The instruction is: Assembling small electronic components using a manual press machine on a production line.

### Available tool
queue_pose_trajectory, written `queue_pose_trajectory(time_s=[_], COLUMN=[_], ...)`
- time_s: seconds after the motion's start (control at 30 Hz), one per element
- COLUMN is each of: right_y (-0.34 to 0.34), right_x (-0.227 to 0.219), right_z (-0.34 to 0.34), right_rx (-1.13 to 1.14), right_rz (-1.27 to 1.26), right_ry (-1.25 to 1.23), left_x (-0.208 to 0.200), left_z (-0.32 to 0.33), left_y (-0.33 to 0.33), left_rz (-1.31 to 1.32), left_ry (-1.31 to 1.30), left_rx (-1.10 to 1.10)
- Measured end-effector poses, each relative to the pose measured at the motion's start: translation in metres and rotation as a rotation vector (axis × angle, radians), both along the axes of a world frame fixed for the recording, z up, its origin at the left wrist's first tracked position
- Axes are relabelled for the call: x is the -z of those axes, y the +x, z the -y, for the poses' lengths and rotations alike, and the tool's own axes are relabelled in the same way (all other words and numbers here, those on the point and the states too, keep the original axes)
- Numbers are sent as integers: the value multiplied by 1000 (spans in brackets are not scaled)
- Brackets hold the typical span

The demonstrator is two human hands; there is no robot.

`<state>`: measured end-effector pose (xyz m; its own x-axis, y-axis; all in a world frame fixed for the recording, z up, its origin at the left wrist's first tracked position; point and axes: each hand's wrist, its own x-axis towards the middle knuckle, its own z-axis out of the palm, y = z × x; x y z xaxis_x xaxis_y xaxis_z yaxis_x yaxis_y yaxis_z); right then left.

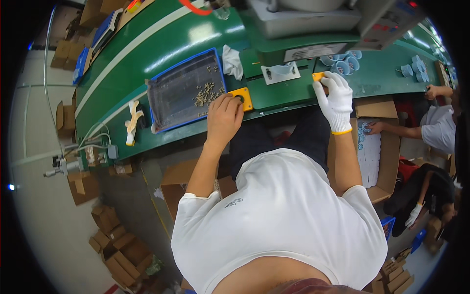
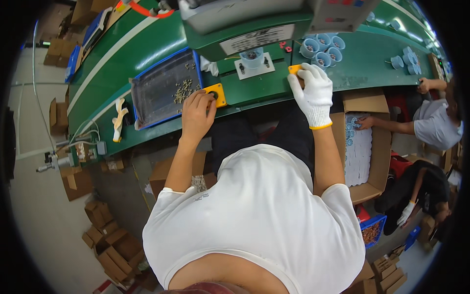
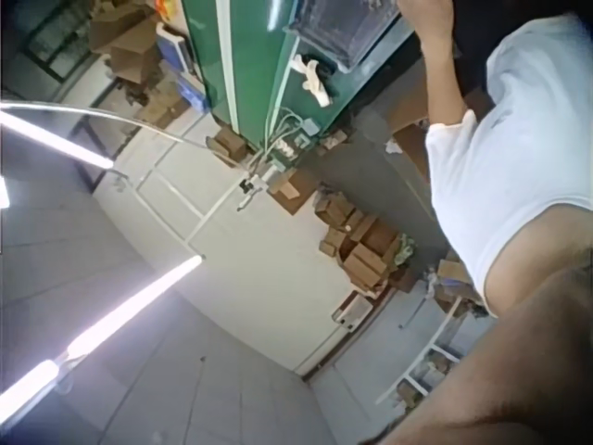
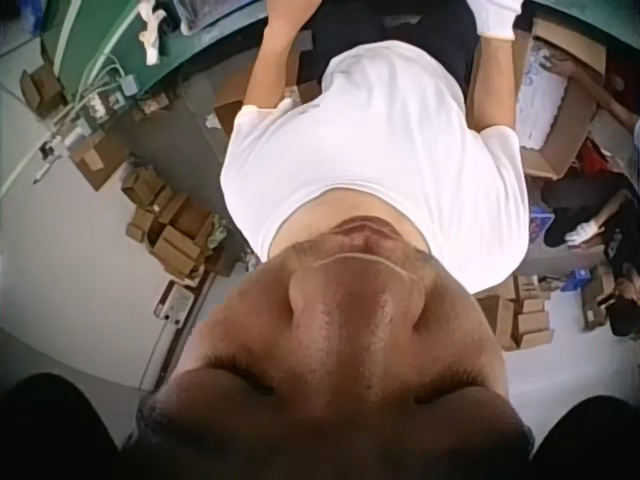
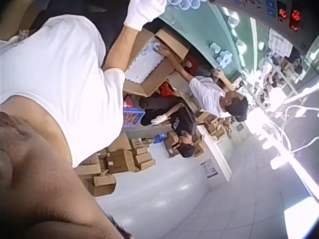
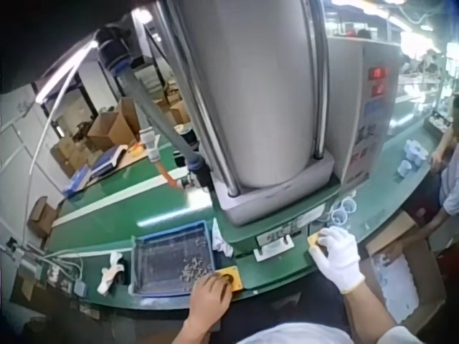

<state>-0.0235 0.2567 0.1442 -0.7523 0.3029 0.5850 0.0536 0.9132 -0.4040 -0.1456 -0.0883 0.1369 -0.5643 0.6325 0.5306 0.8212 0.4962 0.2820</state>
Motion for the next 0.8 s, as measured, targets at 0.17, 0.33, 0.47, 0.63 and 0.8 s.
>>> queue_pose_trajectory(time_s=[0.17, 0.33, 0.47, 0.63, 0.8], right_y=[0, 9, 14, 12, 16], right_x=[-4, -5, -6, 3, 1], right_z=[0, 1, -1, -10, -4], right_rx=[-20, 3, 13, -25, -20], right_rz=[-61, -38, 5, -36, -122], right_ry=[-16, -6, -8, -61, -26], left_x=[3, 9, 14, 12, 6], left_z=[0, -1, 0, -6, -28], left_y=[-7, 4, 0, -16, -30], left_rz=[60, -8, 9, 110, 406], left_ry=[-11, -8, -15, 83, 389], left_rx=[15, 1, 19, -4, -85])
